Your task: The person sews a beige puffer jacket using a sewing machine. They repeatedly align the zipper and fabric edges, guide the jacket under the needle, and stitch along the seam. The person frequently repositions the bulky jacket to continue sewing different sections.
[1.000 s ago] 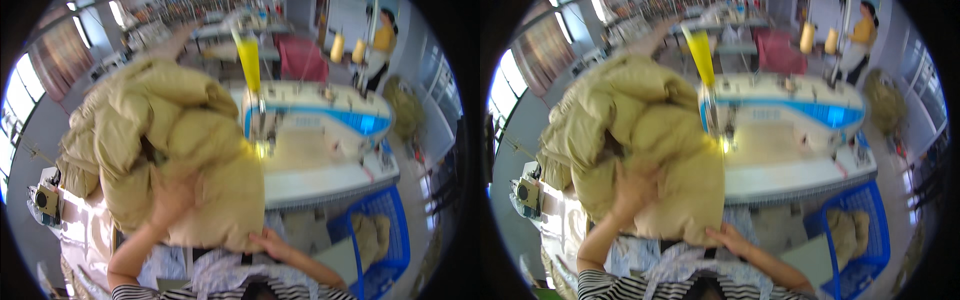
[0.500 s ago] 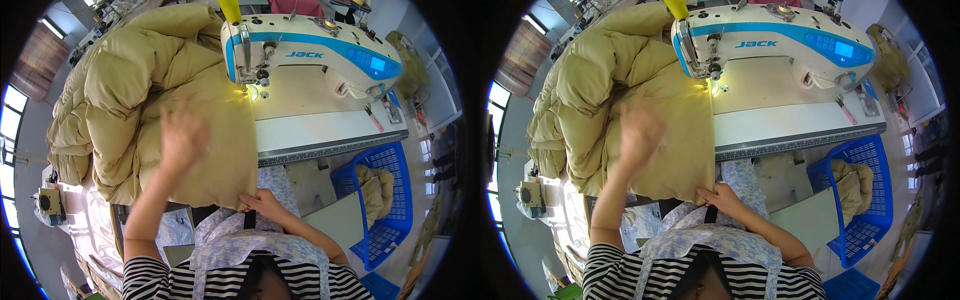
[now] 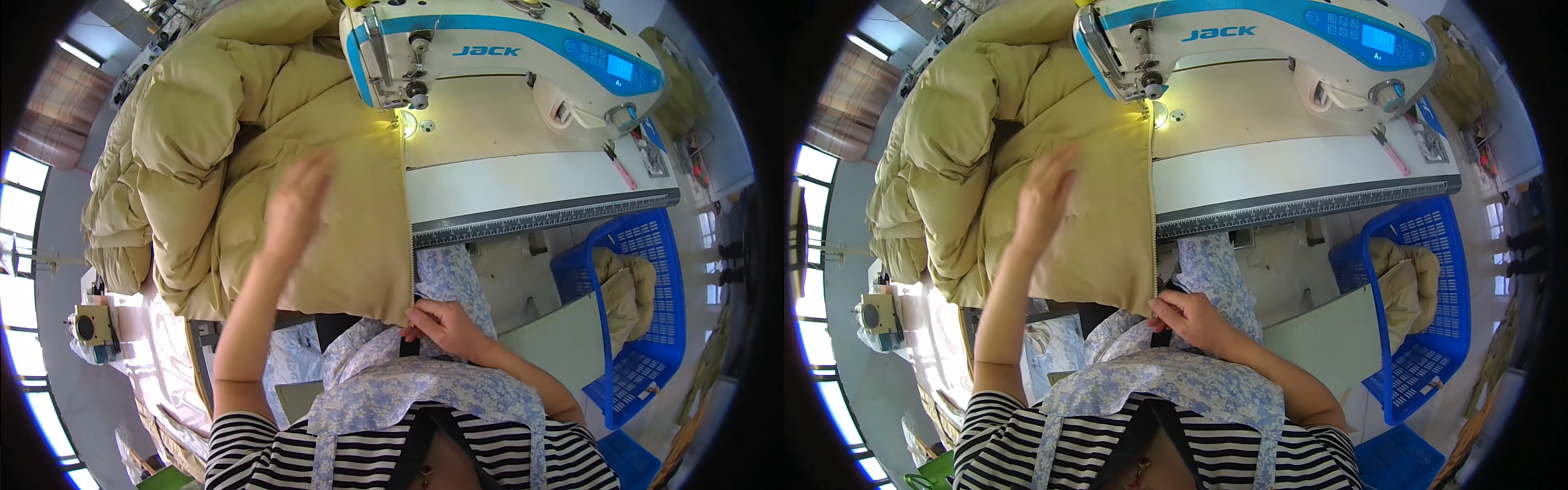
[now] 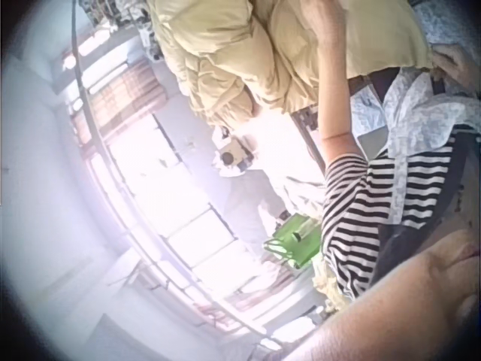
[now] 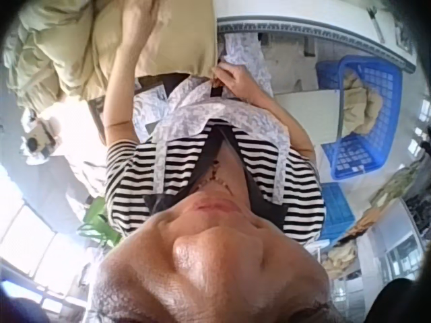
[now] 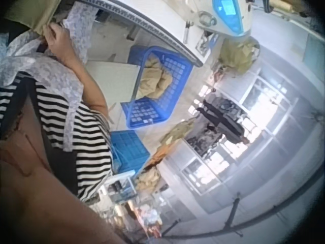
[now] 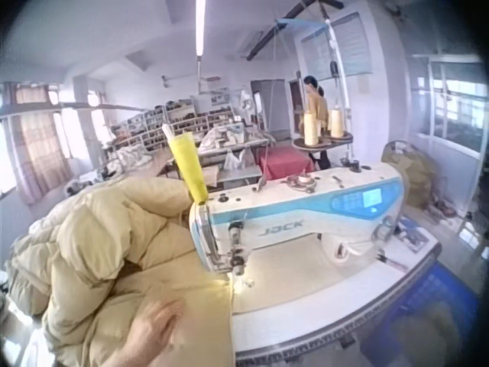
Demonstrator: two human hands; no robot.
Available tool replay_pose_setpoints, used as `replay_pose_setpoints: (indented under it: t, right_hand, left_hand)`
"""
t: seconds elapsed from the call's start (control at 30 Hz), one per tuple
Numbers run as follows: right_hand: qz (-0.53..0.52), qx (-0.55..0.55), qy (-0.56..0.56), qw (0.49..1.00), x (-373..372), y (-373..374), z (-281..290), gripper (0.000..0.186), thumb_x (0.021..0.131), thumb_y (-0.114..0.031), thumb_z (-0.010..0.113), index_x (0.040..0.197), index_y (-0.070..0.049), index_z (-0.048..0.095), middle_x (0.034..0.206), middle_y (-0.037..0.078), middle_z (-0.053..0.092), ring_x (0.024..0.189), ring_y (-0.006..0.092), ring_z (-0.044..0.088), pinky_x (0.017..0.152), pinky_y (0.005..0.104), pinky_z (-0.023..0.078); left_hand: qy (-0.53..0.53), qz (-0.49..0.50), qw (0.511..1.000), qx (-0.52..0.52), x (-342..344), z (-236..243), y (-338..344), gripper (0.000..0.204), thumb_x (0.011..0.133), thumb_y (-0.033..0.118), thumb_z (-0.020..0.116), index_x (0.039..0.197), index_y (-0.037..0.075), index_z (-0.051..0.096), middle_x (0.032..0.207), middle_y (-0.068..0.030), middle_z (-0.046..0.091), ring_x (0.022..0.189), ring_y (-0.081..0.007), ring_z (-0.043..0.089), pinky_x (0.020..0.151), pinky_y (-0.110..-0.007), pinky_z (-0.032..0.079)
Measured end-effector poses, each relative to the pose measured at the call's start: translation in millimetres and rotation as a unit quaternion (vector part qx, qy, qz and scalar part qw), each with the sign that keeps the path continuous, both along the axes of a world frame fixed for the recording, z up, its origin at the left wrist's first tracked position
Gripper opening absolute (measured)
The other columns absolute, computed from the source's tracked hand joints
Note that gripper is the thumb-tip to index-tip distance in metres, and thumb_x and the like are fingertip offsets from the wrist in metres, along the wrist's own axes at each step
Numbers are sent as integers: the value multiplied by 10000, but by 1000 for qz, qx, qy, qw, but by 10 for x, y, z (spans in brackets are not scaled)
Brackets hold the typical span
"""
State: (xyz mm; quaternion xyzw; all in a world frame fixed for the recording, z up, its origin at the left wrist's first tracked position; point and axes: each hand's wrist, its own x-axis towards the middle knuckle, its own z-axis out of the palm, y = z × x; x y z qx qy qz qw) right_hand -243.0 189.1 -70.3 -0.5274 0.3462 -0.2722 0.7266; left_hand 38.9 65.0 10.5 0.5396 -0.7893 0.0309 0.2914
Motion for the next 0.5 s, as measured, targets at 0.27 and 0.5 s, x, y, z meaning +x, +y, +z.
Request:
replay_pose_setpoints:
  t: [0.27, 0.5]
  right_hand:
    - [-33, -381, 19, 924, 158, -270, 633, 201, 952, -157, 684, 810, -28, 626, 699, 99, 632, 603, 287, 640, 554, 366, 504]
    - [-92, -366, 45, 925, 369, -720, 737, 113, 981, -99, 649, 905, -17, 640, 777, 77, 656, 691, 200, 670, 633, 350, 513]
  left_hand:
    - [165, 9, 934, 317, -735, 83, -17, 347, 974, 316, 704, 1070, -17, 717, 784, -111, 726, 695, -205, 701, 674, -320, 551]
    - [287, 49, 912, 288, -643, 38, -99, 232, 957, 191, 686, 1020, -32, 692, 753, -78, 665, 687, -135, 586, 666, -301, 484]
